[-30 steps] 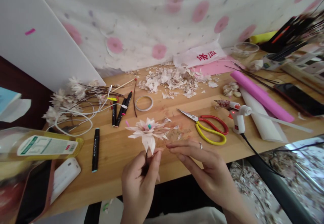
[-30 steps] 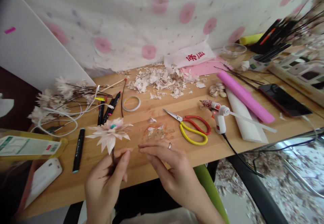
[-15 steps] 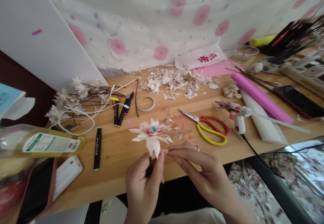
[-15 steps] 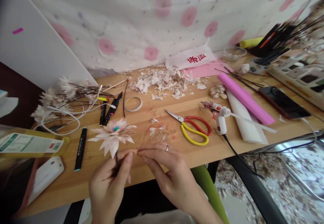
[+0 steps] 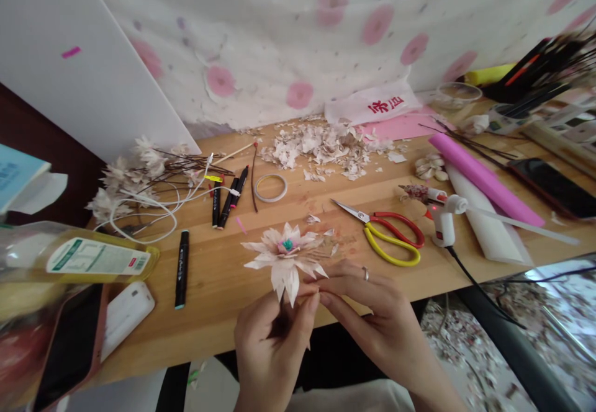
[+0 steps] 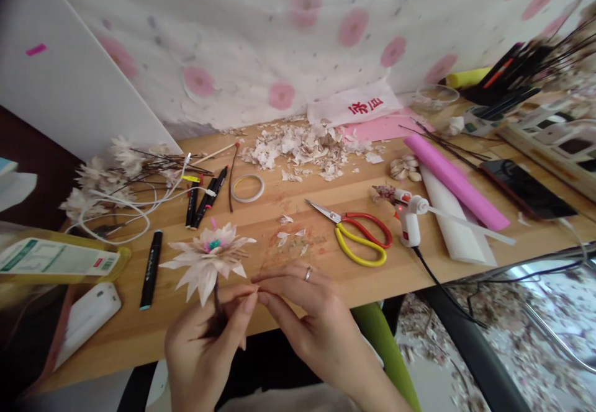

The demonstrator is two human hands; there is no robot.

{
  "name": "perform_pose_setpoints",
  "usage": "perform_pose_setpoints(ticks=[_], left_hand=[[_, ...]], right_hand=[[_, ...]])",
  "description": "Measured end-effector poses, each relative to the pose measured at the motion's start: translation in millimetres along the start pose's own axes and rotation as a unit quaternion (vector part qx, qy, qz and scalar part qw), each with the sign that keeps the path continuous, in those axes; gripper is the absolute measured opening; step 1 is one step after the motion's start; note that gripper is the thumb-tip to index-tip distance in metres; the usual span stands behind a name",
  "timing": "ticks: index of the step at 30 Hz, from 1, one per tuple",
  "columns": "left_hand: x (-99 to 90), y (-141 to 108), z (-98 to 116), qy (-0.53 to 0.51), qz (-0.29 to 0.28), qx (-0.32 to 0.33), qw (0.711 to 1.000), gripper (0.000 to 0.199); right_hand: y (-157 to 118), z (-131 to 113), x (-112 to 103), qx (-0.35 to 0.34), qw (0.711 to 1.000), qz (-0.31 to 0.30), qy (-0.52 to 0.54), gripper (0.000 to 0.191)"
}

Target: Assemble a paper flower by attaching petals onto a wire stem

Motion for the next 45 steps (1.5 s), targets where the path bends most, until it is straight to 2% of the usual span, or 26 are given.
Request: perform_pose_setpoints(ticks=[6,10,13,16,19,21,23,26,28,30,32,34,35,37,38,40,45], left_hand=[[8.1,4,-6,0.01,-0.033,-0.056,0.998,0.027],[1.0,5,-9,-0.016,0.0,-0.082,0.996,0.024],[-5.4,6,-10,-0.031,0.024,-0.097,0.995,0.024],[-11.4,6,-11,-0.053,0.047,-0.103,0.992,0.024],[-15.1,8,-18,-0.085,0.055,-0.11,0.989,0.024],[-15.5,11,-24,-0.11,0.041,-0.112,0.987,0.027],[-15.1,16,-31,-0.138,0.018,-0.115,0.984,0.031],[-14.3,22,-41,-0.175,-0.008,-0.137,0.975,0.035],[-13.5,24,-44,-0.192,-0.016,-0.151,0.97,0.036],[-11.0,24,-44,-0.2,-0.021,-0.155,0.967,0.038],[-7.2,21,-41,-0.194,-0.022,-0.156,0.968,0.04],[-3.9,16,-37,-0.18,-0.014,-0.154,0.971,0.041],[-2.9,13,-34,-0.173,-0.009,-0.151,0.973,0.042],[-1.7,9,-31,-0.165,0.001,-0.147,0.975,0.042],[-1.6,7,-31,-0.164,0.003,-0.146,0.976,0.042],[-0.4,7,-33,-0.162,-0.006,-0.146,0.976,0.04],[5.7,8,-39,-0.154,-0.062,-0.145,0.975,0.036]], right_hand=[[1,3,-1,0.003,1.0,-0.009,0.008,0.026],[-5,11,-2,0.043,0.998,-0.006,0.041,0.018],[-14,23,-6,0.103,0.987,0.046,0.116,0.011],[-22,36,-2,0.163,0.947,0.095,0.26,0.008],[-22,42,5,0.176,0.903,0.11,0.375,0.01],[-22,46,9,0.189,0.873,0.121,0.433,0.011],[-23,51,9,0.206,0.85,0.145,0.463,0.013],[-24,54,8,0.203,0.838,0.173,0.477,0.018],[-22,50,11,0.191,0.809,0.172,0.529,0.014],[-21,45,17,0.175,0.781,0.158,0.578,0.024],[-21,42,20,0.163,0.792,0.145,0.57,0.028],[-21,42,24,0.156,0.818,0.131,0.538,0.019],[-21,40,27,0.152,0.821,0.124,0.536,0.017],[-17,34,33,0.134,0.811,0.105,0.56,0.036],[-14,29,35,0.116,0.798,0.093,0.584,0.05],[-7,17,37,0.071,0.744,0.074,0.66,0.066],[3,5,35,0.0,0.553,0.07,0.83,0.069]])
Point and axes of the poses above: each hand's wrist, its own y-axis towards the middle knuckle, its own x-axis out of the palm, z = x × y, the point moved 9 cm from there along y, towards the middle knuckle, and after that the axes turned 13 degrees about -x, right-handed, at the moved point
